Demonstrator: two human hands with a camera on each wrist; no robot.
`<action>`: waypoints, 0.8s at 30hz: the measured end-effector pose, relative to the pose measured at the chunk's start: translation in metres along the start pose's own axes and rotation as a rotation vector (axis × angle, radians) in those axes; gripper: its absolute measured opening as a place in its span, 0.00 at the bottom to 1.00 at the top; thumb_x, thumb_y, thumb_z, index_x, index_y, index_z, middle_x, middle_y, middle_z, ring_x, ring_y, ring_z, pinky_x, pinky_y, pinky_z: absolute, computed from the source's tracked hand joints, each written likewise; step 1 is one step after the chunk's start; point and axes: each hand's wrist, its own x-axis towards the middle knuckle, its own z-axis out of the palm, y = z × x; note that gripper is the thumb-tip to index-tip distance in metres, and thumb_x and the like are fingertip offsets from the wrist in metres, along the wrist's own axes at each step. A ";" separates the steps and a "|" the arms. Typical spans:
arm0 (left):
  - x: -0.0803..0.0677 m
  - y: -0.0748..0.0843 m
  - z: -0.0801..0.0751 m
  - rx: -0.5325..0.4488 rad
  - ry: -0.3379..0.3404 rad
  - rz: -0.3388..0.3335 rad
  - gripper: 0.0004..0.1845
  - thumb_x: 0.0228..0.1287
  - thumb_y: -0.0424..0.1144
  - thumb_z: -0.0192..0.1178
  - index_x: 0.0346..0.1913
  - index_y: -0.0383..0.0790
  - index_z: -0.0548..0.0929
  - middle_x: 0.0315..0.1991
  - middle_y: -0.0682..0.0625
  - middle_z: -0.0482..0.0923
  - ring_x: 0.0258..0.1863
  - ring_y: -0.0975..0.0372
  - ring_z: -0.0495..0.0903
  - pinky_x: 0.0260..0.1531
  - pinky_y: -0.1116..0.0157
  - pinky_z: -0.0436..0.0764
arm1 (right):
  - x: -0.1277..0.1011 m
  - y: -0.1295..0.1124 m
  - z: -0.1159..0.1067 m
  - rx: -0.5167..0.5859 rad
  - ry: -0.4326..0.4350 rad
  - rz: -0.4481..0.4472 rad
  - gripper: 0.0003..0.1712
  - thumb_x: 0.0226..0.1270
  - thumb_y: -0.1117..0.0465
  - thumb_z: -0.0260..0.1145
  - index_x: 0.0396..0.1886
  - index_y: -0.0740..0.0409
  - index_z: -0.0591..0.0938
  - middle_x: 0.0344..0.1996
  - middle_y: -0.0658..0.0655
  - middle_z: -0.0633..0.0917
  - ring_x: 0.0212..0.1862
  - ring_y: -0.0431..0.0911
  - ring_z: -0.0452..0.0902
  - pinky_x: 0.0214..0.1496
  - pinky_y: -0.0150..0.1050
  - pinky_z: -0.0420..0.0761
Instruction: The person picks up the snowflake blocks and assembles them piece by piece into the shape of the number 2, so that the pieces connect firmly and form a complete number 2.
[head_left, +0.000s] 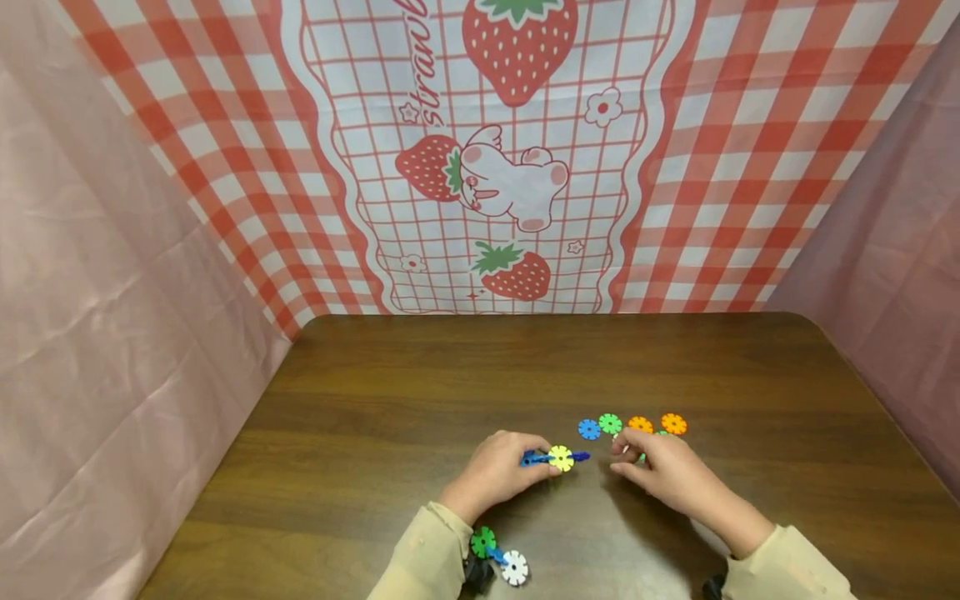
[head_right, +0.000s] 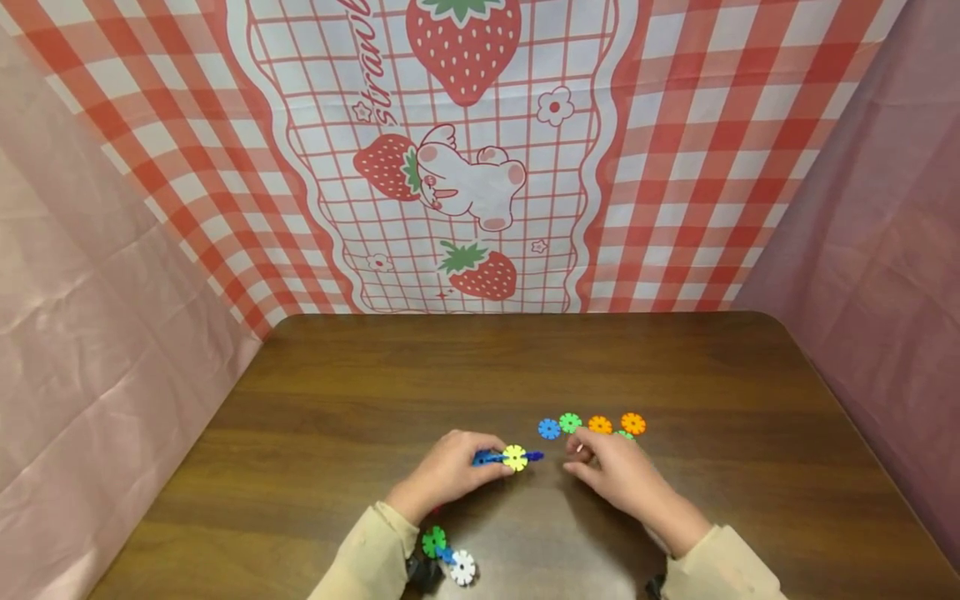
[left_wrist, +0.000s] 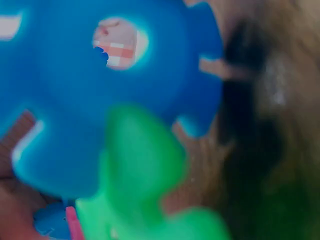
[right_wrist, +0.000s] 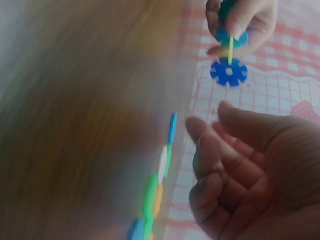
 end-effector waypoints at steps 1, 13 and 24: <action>0.000 0.000 0.000 -0.001 -0.002 -0.002 0.17 0.62 0.56 0.64 0.47 0.51 0.87 0.41 0.59 0.85 0.41 0.65 0.81 0.43 0.64 0.78 | -0.002 0.002 -0.002 -0.039 0.006 0.014 0.09 0.59 0.61 0.73 0.34 0.51 0.80 0.25 0.41 0.82 0.23 0.31 0.71 0.27 0.34 0.73; 0.000 -0.002 -0.001 -0.017 -0.016 -0.030 0.17 0.62 0.56 0.64 0.48 0.52 0.87 0.42 0.59 0.85 0.42 0.65 0.81 0.45 0.63 0.78 | -0.029 0.029 -0.027 -0.260 0.023 0.280 0.19 0.47 0.55 0.80 0.33 0.54 0.78 0.27 0.50 0.75 0.29 0.43 0.70 0.26 0.43 0.70; -0.001 -0.002 -0.002 -0.022 -0.013 -0.034 0.17 0.62 0.57 0.64 0.47 0.52 0.87 0.42 0.59 0.85 0.41 0.65 0.80 0.45 0.63 0.77 | -0.032 0.038 -0.029 -0.255 -0.038 0.319 0.21 0.51 0.58 0.78 0.31 0.52 0.72 0.25 0.49 0.73 0.28 0.46 0.67 0.26 0.42 0.65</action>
